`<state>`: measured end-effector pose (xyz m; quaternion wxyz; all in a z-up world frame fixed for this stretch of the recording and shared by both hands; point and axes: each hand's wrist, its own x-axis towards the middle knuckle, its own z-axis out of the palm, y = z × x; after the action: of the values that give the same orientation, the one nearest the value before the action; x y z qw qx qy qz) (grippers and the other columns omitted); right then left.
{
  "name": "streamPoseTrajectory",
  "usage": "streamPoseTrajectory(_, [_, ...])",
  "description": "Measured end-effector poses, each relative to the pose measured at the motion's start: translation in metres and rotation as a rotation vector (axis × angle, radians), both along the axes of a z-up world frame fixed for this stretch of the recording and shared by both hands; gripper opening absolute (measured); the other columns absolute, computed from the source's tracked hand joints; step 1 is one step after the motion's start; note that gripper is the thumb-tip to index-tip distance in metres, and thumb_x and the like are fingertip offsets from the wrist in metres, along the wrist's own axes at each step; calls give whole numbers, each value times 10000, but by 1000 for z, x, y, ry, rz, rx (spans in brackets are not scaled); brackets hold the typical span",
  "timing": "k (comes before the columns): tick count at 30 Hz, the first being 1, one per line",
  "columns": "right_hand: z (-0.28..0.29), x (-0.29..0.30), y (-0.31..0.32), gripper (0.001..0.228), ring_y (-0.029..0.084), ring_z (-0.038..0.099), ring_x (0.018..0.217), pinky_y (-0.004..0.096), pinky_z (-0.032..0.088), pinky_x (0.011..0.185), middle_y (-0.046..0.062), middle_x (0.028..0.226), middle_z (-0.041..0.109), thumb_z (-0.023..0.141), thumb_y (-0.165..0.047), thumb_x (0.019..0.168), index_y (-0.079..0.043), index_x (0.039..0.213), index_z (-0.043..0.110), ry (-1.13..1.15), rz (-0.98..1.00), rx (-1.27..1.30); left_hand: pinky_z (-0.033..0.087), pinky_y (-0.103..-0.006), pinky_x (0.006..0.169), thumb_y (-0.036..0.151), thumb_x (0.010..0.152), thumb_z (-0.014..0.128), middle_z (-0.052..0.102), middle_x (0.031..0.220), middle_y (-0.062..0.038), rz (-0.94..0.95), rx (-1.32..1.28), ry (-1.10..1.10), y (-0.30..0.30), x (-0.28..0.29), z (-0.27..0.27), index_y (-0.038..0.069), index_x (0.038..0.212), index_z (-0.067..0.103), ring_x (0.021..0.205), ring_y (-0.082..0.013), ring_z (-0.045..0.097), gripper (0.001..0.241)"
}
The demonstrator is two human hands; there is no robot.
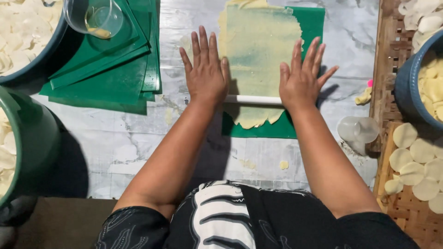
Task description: Rolling out dough into thin sheets on a mat using a rolling pin.
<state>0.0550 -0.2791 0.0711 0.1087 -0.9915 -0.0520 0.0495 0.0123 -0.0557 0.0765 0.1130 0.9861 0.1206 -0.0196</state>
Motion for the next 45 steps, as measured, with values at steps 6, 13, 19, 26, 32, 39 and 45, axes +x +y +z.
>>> streamPoseTrajectory(6, [-23,-26,-8,595,321,3,1587,745,-6,1175,151,1723,48,351,-380,1135,-218,1688,206,-71,107,-33,-75,-600,1253,349,1033,330,-35,1721,-129,-63,-43,64,-5,-19,-33,106,1670,135,1590,-304,-64,710])
streamPoseTrajectory(13, [-40,-64,-25,588,367,131,1588,783,25,1160,200,1717,193,385,-334,1081,-181,1646,327,-144,204,-11,-56,-579,1274,350,1043,312,42,1747,-126,-138,-115,17,-7,-72,-47,106,1671,189,1610,-325,-13,685])
streamPoseTrajectory(19, [-41,-102,-37,556,373,203,1570,780,45,1143,145,1718,241,406,-270,1083,-178,1631,376,-253,283,19,-16,-541,1280,362,1065,302,130,1743,-104,-181,-59,-50,-15,-115,-55,113,1652,259,1606,-316,65,638])
streamPoseTrajectory(26, [-58,-149,-59,535,300,270,1561,729,19,1179,72,1699,338,385,-352,1114,-166,1615,403,-289,291,28,46,-514,1282,372,1078,390,190,1739,-57,-242,-21,-171,-22,-168,-76,179,1651,286,1599,-286,147,613])
streamPoseTrajectory(32, [-55,-189,-73,519,260,323,1541,646,105,1227,39,1661,402,396,-372,1112,-193,1599,415,-274,281,58,262,-476,1245,155,999,515,395,1657,-85,-347,94,-446,-19,-197,-86,155,1573,457,1532,-306,349,577])
streamPoseTrajectory(39, [-19,-218,-76,475,266,390,1499,560,213,1241,48,1575,502,496,-289,1058,-184,1521,511,-39,270,125,249,-528,1241,391,983,625,555,1528,-149,-282,-35,-563,-39,-204,-62,139,1319,649,1464,-341,465,421])
streamPoseTrajectory(45, [-9,-181,-115,329,140,664,1209,485,438,1119,-132,1319,691,641,-358,974,-343,1298,696,-62,336,216,173,-543,1268,571,982,516,556,1532,-30,-415,-14,-388,-66,-182,-72,227,1491,553,1463,-235,461,615])
